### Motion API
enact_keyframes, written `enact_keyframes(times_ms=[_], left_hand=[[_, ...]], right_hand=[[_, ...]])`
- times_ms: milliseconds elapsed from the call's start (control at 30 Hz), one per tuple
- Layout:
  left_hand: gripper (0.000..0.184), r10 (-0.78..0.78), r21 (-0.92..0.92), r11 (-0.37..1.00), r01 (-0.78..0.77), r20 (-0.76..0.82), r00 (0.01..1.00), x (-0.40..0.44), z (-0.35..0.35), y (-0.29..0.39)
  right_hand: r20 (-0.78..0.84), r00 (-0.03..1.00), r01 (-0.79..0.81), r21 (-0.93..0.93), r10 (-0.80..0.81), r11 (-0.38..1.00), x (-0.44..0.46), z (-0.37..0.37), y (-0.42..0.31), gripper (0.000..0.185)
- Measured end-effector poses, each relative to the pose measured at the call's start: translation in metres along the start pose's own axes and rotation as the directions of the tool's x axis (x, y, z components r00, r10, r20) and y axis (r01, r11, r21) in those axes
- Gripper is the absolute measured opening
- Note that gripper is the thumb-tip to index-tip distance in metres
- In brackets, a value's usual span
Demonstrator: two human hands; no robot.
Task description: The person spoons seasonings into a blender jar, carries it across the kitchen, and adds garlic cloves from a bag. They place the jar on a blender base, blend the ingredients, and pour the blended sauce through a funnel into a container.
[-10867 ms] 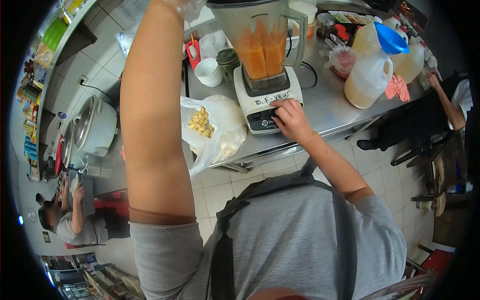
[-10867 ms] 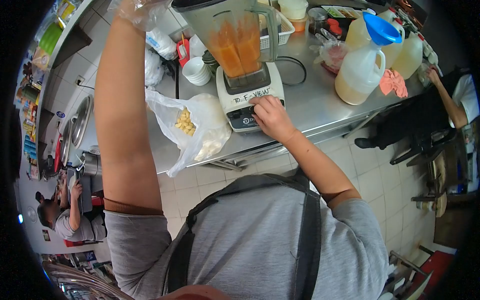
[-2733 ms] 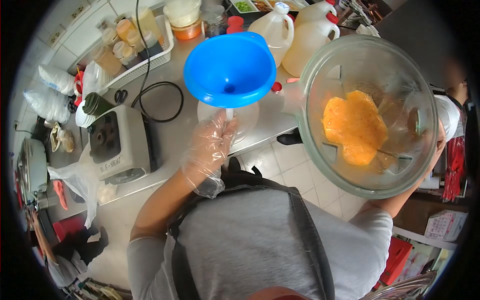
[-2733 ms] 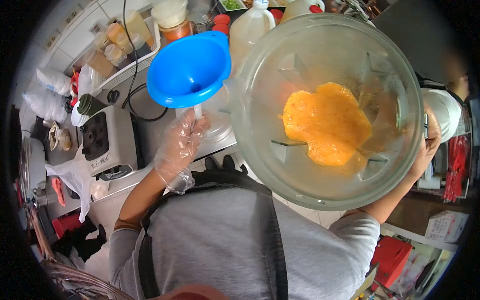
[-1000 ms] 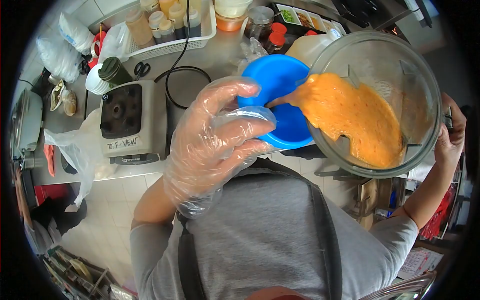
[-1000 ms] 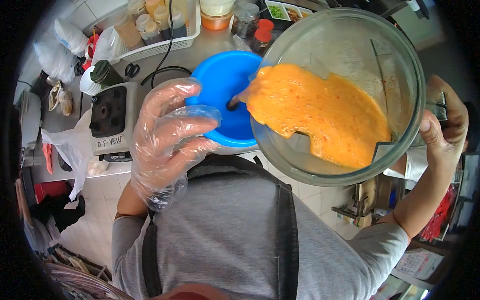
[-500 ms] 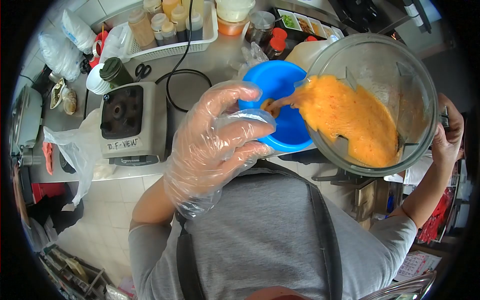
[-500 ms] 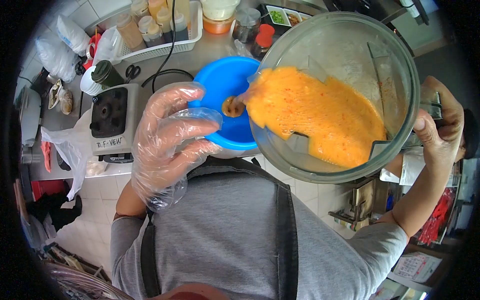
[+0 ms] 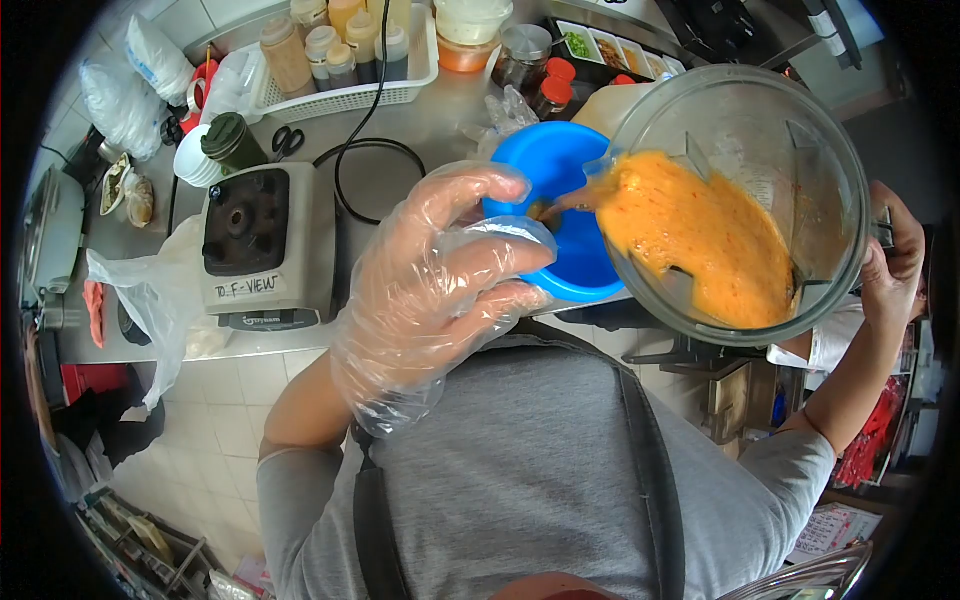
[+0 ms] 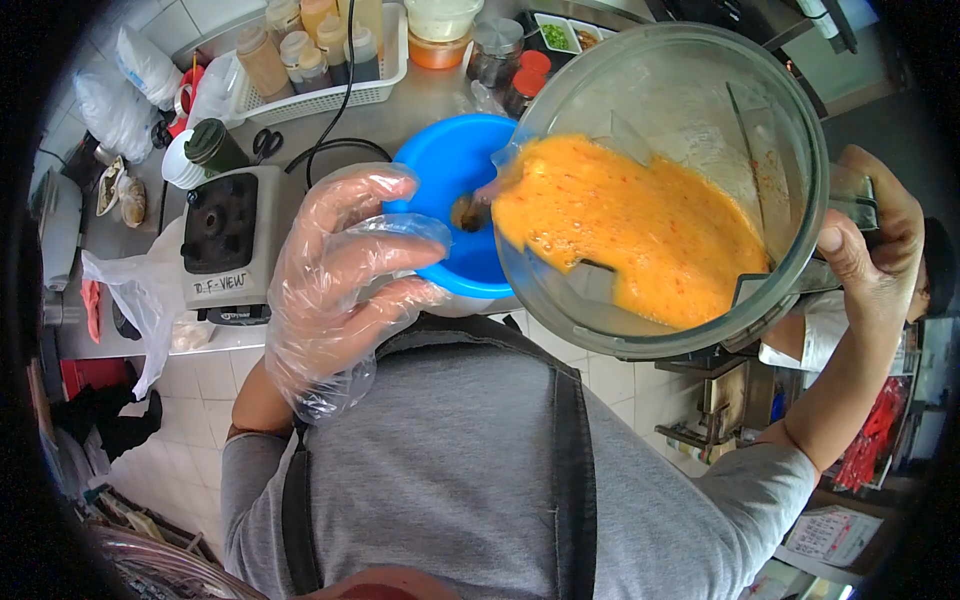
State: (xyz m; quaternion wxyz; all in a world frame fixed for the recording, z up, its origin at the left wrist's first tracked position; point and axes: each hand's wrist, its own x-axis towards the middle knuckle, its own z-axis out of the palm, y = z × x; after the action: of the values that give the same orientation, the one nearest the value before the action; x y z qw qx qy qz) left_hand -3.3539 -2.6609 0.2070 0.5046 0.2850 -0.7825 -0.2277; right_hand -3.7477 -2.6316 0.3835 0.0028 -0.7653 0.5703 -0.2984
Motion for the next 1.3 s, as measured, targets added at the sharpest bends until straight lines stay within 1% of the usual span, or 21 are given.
enact_keyframes(times_ms=[167,267,333,367,433,467,533,667,733,833,900,1000,1067,1100,1167,1300], left_hand=[[0.028,-0.022,-0.011,1.0,0.022,0.007,1.0,0.0,-0.001,0.001],[0.027,-0.022,-0.009,1.0,0.022,0.011,1.0,0.0,-0.001,0.001],[0.027,-0.021,-0.007,1.0,0.022,0.016,1.0,0.001,-0.002,0.001],[0.027,-0.021,-0.005,1.0,0.021,0.021,1.0,0.001,-0.002,0.001],[0.027,-0.029,-0.011,0.999,0.03,0.021,0.999,0.0,-0.002,0.001],[0.026,-0.037,-0.016,0.999,0.038,0.02,0.999,0.0,-0.002,0.001],[0.027,-0.035,-0.011,0.999,0.035,0.022,0.999,0.0,-0.002,0.001],[0.027,-0.02,-0.006,1.0,0.02,0.021,1.0,0.0,-0.002,0.0],[0.027,-0.024,-0.008,1.0,0.024,0.023,0.999,0.0,-0.003,0.0],[0.029,-0.028,-0.014,1.0,0.028,0.041,0.999,-0.003,-0.004,-0.002],[0.031,-0.028,-0.016,0.999,0.029,0.058,0.998,-0.003,-0.003,-0.003],[0.028,-0.047,-0.015,0.999,0.048,0.035,0.998,-0.001,-0.003,0.001],[0.03,-0.042,0.02,0.999,0.041,0.038,0.998,0.0,-0.004,0.002],[0.03,-0.036,0.015,0.999,0.035,0.041,0.999,0.0,-0.004,0.002],[0.033,-0.05,0.037,0.998,0.048,0.037,0.998,-0.001,-0.004,0.002],[0.035,-0.025,0.065,0.998,0.022,0.045,0.999,0.0,-0.005,0.001]], right_hand=[[0.011,1.0,0.015,-0.006,-0.015,1.0,-0.001,-0.002,0.001,0.075],[-0.01,0.999,0.031,0.026,-0.031,0.999,-0.002,-0.001,0.0,0.076],[-0.011,0.994,0.112,-0.054,-0.113,0.992,-0.003,-0.001,-0.001,0.076],[-0.011,0.994,0.112,-0.054,-0.113,0.992,-0.004,-0.001,-0.001,0.076],[0.104,0.995,-0.005,0.055,-0.001,0.998,-0.007,-0.003,0.001,0.075],[0.104,0.995,-0.005,0.055,-0.001,0.998,-0.009,-0.002,0.002,0.075],[0.042,0.999,0.003,0.071,-0.006,0.997,-0.013,0.002,0.005,0.073],[-0.015,1.0,-0.016,0.123,0.018,0.992,-0.02,0.004,0.014,0.073],[-0.063,0.998,0.022,0.11,-0.015,0.994,-0.023,0.004,0.019,0.073],[-0.063,0.998,0.014,0.172,-0.003,0.985,-0.027,-0.003,0.028,0.072],[-0.049,0.999,0.002,0.176,0.007,0.984,-0.029,-0.006,0.032,0.071],[-0.04,0.999,0.002,0.173,0.005,0.985,-0.029,-0.001,0.027,0.072],[-0.155,0.988,0.05,0.144,-0.027,0.988,-0.031,0.007,0.02,0.074],[-0.159,0.987,0.046,0.137,-0.024,0.989,-0.033,0.008,0.017,0.074],[-0.037,0.999,-0.013,0.167,0.019,0.986,-0.035,0.008,0.011,0.076],[-0.071,0.997,-0.031,0.146,0.042,0.989,-0.035,0.019,-0.011,0.079]])
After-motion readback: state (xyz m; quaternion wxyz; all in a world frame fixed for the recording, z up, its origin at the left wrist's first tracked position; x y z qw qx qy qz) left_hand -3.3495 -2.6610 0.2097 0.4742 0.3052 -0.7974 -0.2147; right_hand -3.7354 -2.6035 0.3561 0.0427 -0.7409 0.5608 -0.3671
